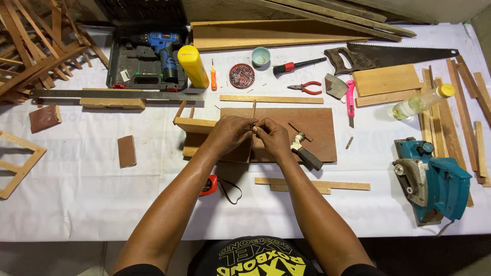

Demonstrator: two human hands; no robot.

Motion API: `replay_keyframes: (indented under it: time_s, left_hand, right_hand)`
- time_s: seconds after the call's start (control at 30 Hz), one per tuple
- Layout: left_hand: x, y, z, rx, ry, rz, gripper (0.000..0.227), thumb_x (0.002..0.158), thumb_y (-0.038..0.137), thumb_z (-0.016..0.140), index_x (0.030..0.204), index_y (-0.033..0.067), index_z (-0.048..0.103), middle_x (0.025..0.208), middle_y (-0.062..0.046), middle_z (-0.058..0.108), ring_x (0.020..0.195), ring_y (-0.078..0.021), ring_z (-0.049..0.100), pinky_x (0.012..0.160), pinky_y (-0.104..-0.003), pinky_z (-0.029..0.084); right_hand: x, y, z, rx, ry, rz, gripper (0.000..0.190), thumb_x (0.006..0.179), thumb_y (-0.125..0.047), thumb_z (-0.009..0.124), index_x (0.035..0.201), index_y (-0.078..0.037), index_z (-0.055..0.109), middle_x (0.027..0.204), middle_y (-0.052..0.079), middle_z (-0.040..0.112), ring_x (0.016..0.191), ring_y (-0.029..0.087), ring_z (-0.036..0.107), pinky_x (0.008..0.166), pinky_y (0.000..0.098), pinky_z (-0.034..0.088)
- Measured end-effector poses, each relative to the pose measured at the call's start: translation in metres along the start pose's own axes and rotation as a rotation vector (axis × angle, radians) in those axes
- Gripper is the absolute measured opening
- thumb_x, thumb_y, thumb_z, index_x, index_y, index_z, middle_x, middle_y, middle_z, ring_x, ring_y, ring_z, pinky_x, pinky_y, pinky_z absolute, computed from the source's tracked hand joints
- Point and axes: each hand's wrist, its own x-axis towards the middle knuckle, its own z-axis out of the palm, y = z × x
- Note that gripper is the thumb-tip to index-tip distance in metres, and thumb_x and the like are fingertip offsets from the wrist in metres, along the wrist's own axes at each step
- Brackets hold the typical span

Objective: Assembling and gluing wooden pieces together to form a structure, using a hammer and tape measure.

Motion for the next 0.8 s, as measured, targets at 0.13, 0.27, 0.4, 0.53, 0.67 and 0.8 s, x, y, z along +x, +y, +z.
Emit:
replay_keyframes:
  time_s: [0.13, 0.27, 0.4, 0.53, 0.67, 0.8]
  left_hand:
    - [-0.001, 0.002, 0.000, -0.001, -0.004, -0.001, 0.038, 0.084, 0.016, 0.080, 0.120, 0.0102, 0.073, 0.104, -0.011, 0.077, 0.098, -0.0312, 0.073, 0.085, -0.043, 0.057]
    - [0.004, -0.001, -0.004, 0.027, 0.002, 0.027, 0.037, 0.084, 0.018, 0.079, 0.119, 0.0091, 0.073, 0.104, -0.013, 0.077, 0.098, -0.0334, 0.072, 0.084, -0.045, 0.056]
    - [0.006, 0.003, -0.006, 0.018, -0.085, -0.060, 0.038, 0.085, 0.022, 0.077, 0.121, 0.0106, 0.072, 0.101, -0.015, 0.076, 0.097, -0.0348, 0.072, 0.085, -0.044, 0.056]
    - [0.008, -0.006, -0.001, 0.059, -0.123, -0.076, 0.038, 0.085, 0.027, 0.075, 0.120, 0.0120, 0.073, 0.100, -0.015, 0.076, 0.097, -0.0357, 0.071, 0.085, -0.045, 0.056]
    - [0.007, 0.000, -0.005, 0.081, -0.129, -0.056, 0.037, 0.085, 0.030, 0.074, 0.118, 0.0130, 0.074, 0.103, -0.015, 0.074, 0.097, -0.0357, 0.070, 0.085, -0.045, 0.056]
    - [0.005, 0.000, -0.004, 0.067, -0.123, -0.080, 0.037, 0.085, 0.031, 0.075, 0.118, 0.0144, 0.075, 0.105, -0.013, 0.072, 0.097, -0.0342, 0.071, 0.085, -0.044, 0.056]
  right_hand:
    - [0.001, 0.005, -0.002, 0.034, -0.018, -0.021, 0.010, 0.097, -0.011, 0.071, 0.099, -0.002, 0.071, 0.091, 0.003, 0.075, 0.086, 0.007, 0.070, 0.077, 0.0241, 0.060]
    - [-0.002, 0.018, -0.001, 0.125, -0.007, 0.019, 0.015, 0.096, -0.012, 0.072, 0.106, -0.001, 0.073, 0.096, 0.003, 0.075, 0.088, 0.009, 0.069, 0.078, 0.0245, 0.058]
    - [-0.006, 0.024, 0.001, 0.288, -0.022, 0.060, 0.020, 0.097, -0.012, 0.070, 0.113, -0.001, 0.072, 0.103, 0.002, 0.075, 0.092, 0.008, 0.069, 0.083, 0.0230, 0.058]
    - [-0.011, 0.018, 0.004, 0.293, 0.002, 0.076, 0.021, 0.097, -0.014, 0.070, 0.113, 0.000, 0.071, 0.102, 0.002, 0.074, 0.091, 0.008, 0.069, 0.082, 0.0231, 0.058]
    - [-0.014, 0.016, 0.006, 0.271, 0.040, 0.109, 0.021, 0.099, -0.017, 0.069, 0.112, -0.001, 0.073, 0.098, 0.003, 0.074, 0.086, 0.009, 0.067, 0.079, 0.0238, 0.057]
    - [-0.015, 0.021, 0.010, 0.315, 0.059, 0.095, 0.021, 0.100, -0.017, 0.070, 0.112, -0.001, 0.073, 0.097, 0.003, 0.072, 0.085, 0.009, 0.066, 0.078, 0.0249, 0.056]
